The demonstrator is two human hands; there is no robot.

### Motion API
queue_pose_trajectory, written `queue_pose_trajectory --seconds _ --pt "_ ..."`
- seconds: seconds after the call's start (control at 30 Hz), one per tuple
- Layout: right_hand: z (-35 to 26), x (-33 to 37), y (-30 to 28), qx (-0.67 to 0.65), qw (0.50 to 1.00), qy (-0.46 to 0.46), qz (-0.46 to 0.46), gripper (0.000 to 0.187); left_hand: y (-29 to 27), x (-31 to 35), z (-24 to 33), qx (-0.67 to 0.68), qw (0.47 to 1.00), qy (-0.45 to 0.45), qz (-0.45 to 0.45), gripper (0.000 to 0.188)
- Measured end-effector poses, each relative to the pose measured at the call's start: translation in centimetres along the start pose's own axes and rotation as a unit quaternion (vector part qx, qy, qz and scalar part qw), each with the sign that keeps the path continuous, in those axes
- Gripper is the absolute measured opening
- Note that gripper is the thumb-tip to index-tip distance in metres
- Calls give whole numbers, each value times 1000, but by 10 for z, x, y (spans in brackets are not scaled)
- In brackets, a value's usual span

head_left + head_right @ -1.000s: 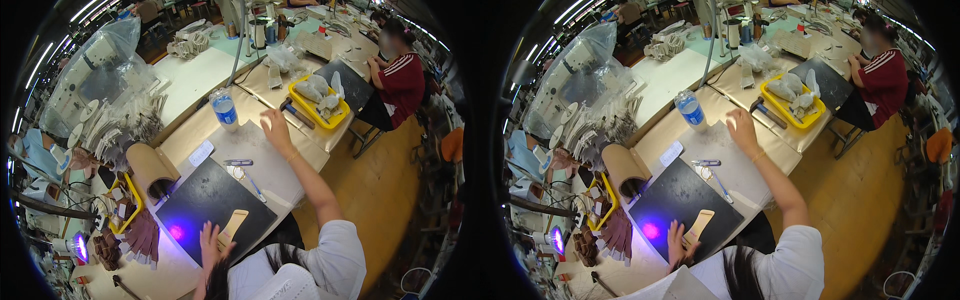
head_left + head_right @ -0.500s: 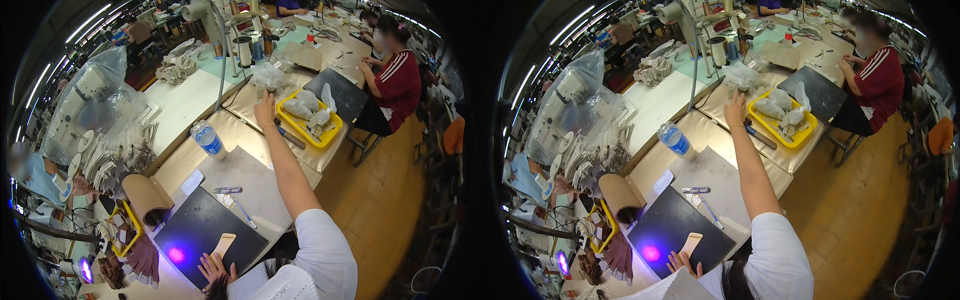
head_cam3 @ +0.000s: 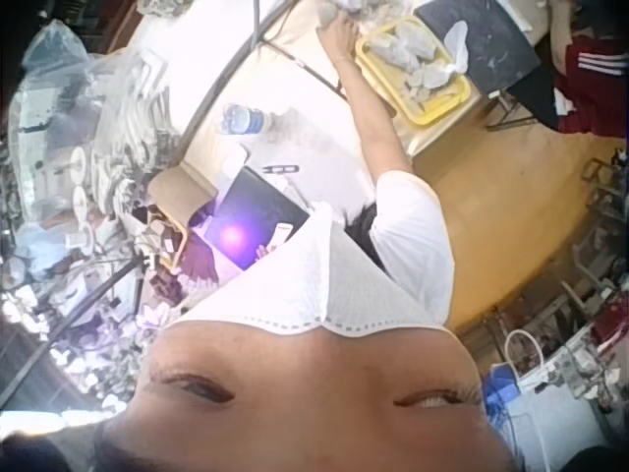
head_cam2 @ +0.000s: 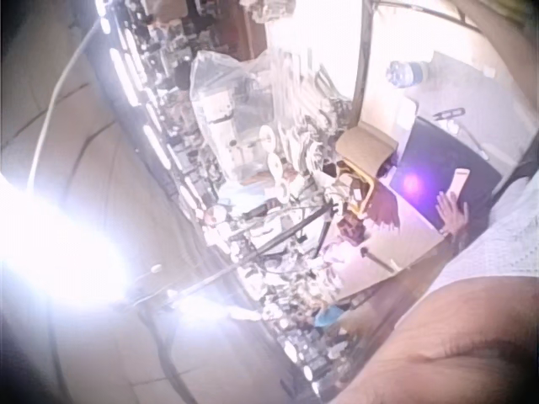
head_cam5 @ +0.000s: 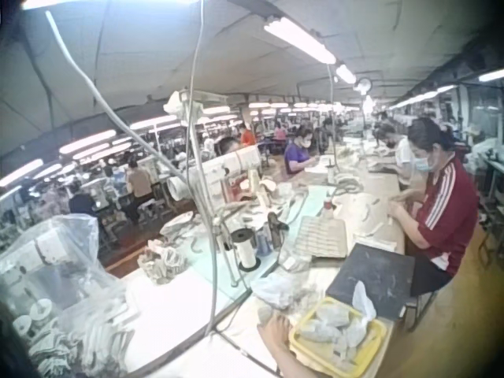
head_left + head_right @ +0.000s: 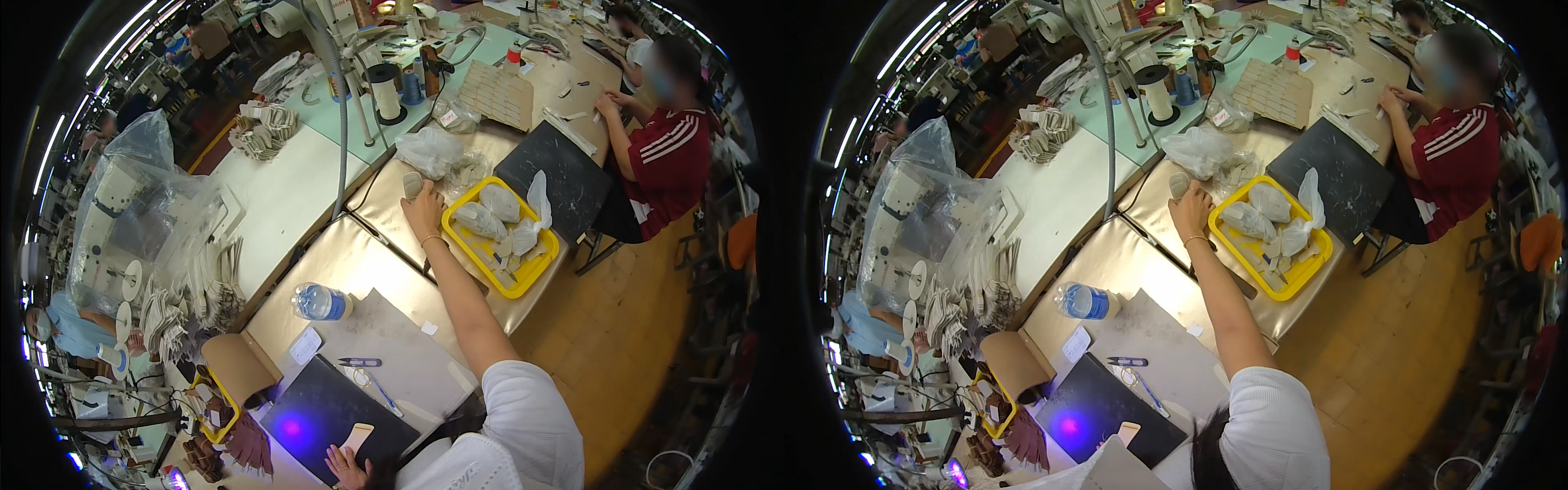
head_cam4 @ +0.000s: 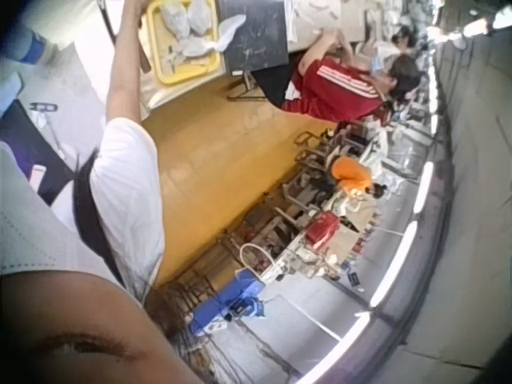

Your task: The person picks up a stack of beige fabric pieces and uses a pen to mark each piece one by one on a black cutting mat. The marked pieces are placed back on the table. The person continues this process for several pieces.

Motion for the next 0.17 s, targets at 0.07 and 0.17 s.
queue_pose_trajectory --seconds 0.07,0.17 --pt "0 4 -4 -35 999 -16 -21 69 -12 -1 14 -6 1000 -7 3 74" --pt "-8 18 -22 -130 990 -36 -39 68 -15 -5 19 -40 999 -4 5 75"
Point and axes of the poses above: each hand's wrist, its own x-axis away from the middle knuckle, its own y-axis out of the palm, z = x × y, the point moved 7 cm from there along -x, towards the middle knuckle, and after that the axes turned 13 degrees about x, right-handed, at the moved point
